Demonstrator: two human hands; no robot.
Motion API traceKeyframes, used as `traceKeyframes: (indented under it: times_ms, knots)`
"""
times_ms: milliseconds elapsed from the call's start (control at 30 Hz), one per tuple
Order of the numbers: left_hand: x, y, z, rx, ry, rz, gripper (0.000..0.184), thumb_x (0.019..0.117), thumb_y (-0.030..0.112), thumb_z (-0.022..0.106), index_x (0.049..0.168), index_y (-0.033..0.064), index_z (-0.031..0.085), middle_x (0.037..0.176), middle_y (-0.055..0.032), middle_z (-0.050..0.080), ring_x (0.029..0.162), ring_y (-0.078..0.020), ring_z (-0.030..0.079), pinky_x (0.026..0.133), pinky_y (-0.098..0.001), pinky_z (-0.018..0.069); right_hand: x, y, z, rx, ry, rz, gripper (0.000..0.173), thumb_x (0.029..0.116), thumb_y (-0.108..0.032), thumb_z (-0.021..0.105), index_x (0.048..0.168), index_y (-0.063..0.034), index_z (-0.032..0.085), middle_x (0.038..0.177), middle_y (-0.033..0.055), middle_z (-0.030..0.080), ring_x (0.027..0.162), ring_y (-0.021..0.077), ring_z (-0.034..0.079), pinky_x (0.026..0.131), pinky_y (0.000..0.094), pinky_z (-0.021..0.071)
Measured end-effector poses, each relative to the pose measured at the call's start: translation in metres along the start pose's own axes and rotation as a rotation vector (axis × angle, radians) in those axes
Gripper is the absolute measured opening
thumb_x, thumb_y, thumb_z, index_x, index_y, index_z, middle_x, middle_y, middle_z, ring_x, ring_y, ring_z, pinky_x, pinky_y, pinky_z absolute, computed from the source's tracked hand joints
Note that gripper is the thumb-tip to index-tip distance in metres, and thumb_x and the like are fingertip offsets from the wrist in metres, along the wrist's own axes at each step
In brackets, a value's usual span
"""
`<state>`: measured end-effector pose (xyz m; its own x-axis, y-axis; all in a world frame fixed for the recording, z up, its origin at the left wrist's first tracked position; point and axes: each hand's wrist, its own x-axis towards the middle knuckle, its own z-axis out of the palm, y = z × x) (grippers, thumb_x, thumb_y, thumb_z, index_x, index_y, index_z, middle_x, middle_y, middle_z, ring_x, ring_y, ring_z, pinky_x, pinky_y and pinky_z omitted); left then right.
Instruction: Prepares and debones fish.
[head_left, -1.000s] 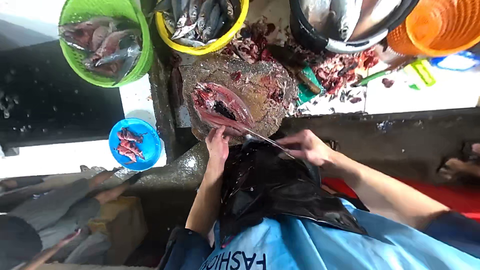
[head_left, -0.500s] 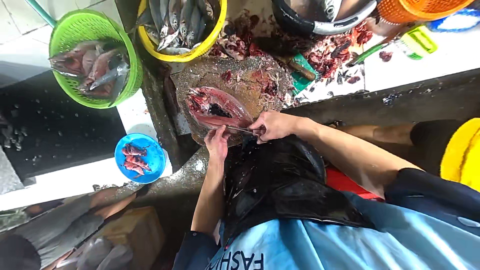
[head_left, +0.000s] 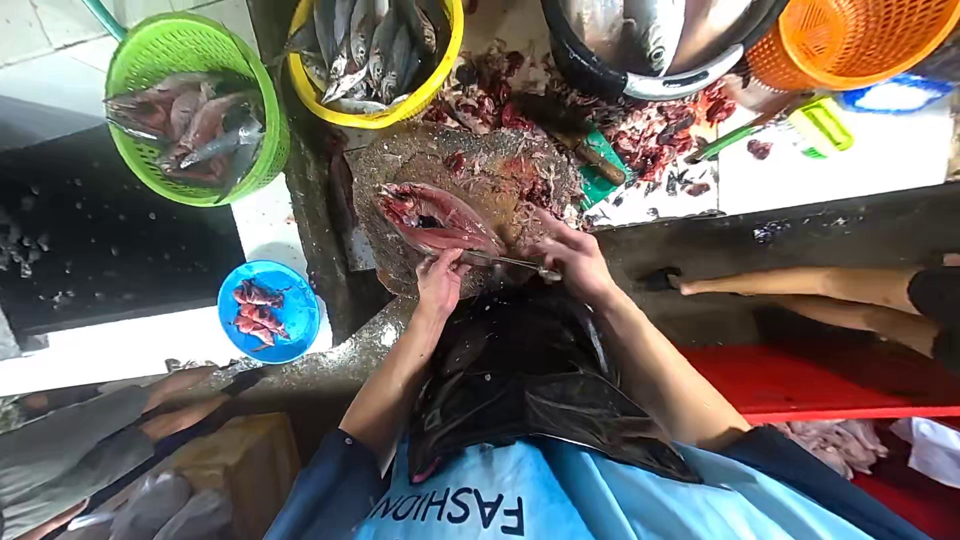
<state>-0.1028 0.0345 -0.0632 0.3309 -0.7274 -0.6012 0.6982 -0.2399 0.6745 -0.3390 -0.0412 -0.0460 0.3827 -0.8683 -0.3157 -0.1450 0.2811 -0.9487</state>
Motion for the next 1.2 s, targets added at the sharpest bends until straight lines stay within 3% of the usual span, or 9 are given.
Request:
traceKeyframes:
  times_ms: [67,133,167,233,300,500,833,967,1200]
  knots:
    - [0.002,0.002,-0.003,-0.02,-0.003,-0.026,0.011,0.0949,0.005,0.065,0.105,0.0044,0.067,0.099,-0.0104,0.071,0.088,-0.0226,0.07,0.083,-0.0425,0.0604,-0.001,-0.004,-0.001,0.494,-0.068,-0.041,0.088,0.0984,-0.027,0.063,0.165,-0.0399,0.007,0.157,-0.0018,0.046,0.105,0.0086,0.065,0.083,0.0308,0.0582]
    - [0.004,0.003,-0.006,0.002,-0.001,-0.017,0.016,0.0924,0.0,0.067,0.108,0.0017,0.067,0.102,-0.0133,0.072,0.091,-0.0263,0.072,0.085,-0.046,0.0615,0.004,-0.02,-0.001,0.051,-0.125,-0.238,0.108,0.0889,-0.014,0.07,0.166,-0.0178,-0.007,0.172,0.0087,0.017,0.143,0.0239,0.048,0.107,0.0436,0.0542]
    - [0.001,0.003,-0.01,0.039,0.004,-0.019,0.021,0.0896,-0.003,0.069,0.109,0.0023,0.067,0.104,-0.0124,0.072,0.092,-0.0255,0.071,0.085,-0.0451,0.061,0.002,-0.029,-0.001,-0.408,-0.147,-0.292,0.101,0.084,-0.012,0.071,0.165,-0.006,0.01,0.168,0.0181,0.024,0.143,0.029,0.047,0.111,0.0478,0.0504]
    - [0.0,0.008,-0.017,0.116,0.004,-0.019,0.037,0.0831,-0.011,0.071,0.116,0.0018,0.062,0.11,-0.0132,0.071,0.097,-0.0251,0.07,0.086,-0.0447,0.06,-0.002,-0.035,0.007,-0.99,-0.255,-0.29,0.076,0.0749,-0.003,0.076,0.147,-0.0197,0.057,0.136,0.0156,0.064,0.118,0.0395,0.064,0.098,0.0732,0.0409]
    - [-0.002,0.014,-0.025,0.168,0.007,-0.015,0.05,0.0772,-0.016,0.072,0.122,0.0012,0.058,0.116,-0.0145,0.069,0.102,-0.0258,0.069,0.089,-0.0461,0.0597,-0.005,-0.03,0.005,-1.13,-0.495,-0.205,0.05,0.0796,-0.008,0.076,0.127,-0.0217,0.071,0.112,0.0082,0.074,0.1,0.0349,0.069,0.09,0.072,0.0434]
    - [0.002,0.023,-0.045,0.041,0.129,0.04,0.02,0.1004,0.009,0.057,0.118,0.0024,0.06,0.109,-0.0112,0.068,0.098,-0.0234,0.068,0.087,-0.045,0.0582,0.005,-0.037,0.004,-0.416,-0.61,-0.013,0.028,0.0843,-0.03,0.075,0.105,-0.0119,0.079,0.084,-0.0021,0.074,0.073,0.0064,0.067,0.071,0.0348,0.0585]
    - [0.008,0.019,-0.042,-0.014,0.153,0.089,0.025,0.1062,0.019,0.051,0.114,-0.0016,0.064,0.096,-0.0146,0.073,0.086,-0.0264,0.073,0.081,-0.0465,0.0625,0.04,-0.025,0.017,-0.181,-0.655,0.091,0.02,0.0901,-0.008,0.065,0.105,-0.0032,0.078,0.084,0.0026,0.076,0.061,0.0035,0.061,0.056,0.0227,0.0508]
    - [0.018,0.026,-0.042,0.067,0.261,0.006,0.013,0.0974,0.008,0.062,0.106,-0.0018,0.063,0.089,-0.0127,0.071,0.076,-0.022,0.071,0.071,-0.0406,0.0621,0.034,-0.018,0.02,-0.167,-0.683,0.09,0.02,0.0894,-0.006,0.063,0.103,-0.0035,0.078,0.086,0.0036,0.075,0.064,0.0056,0.063,0.059,0.0236,0.053]
    - [0.0,0.021,-0.043,-0.006,0.11,0.107,0.016,0.1036,0.018,0.056,0.11,0.0075,0.066,0.096,-0.0059,0.071,0.085,-0.0171,0.07,0.079,-0.0373,0.0609,0.034,-0.012,0.033,-0.206,-0.677,0.007,0.024,0.0846,-0.011,0.07,0.106,-0.0057,0.078,0.08,0.002,0.073,0.066,0.0076,0.064,0.063,0.0291,0.0559]
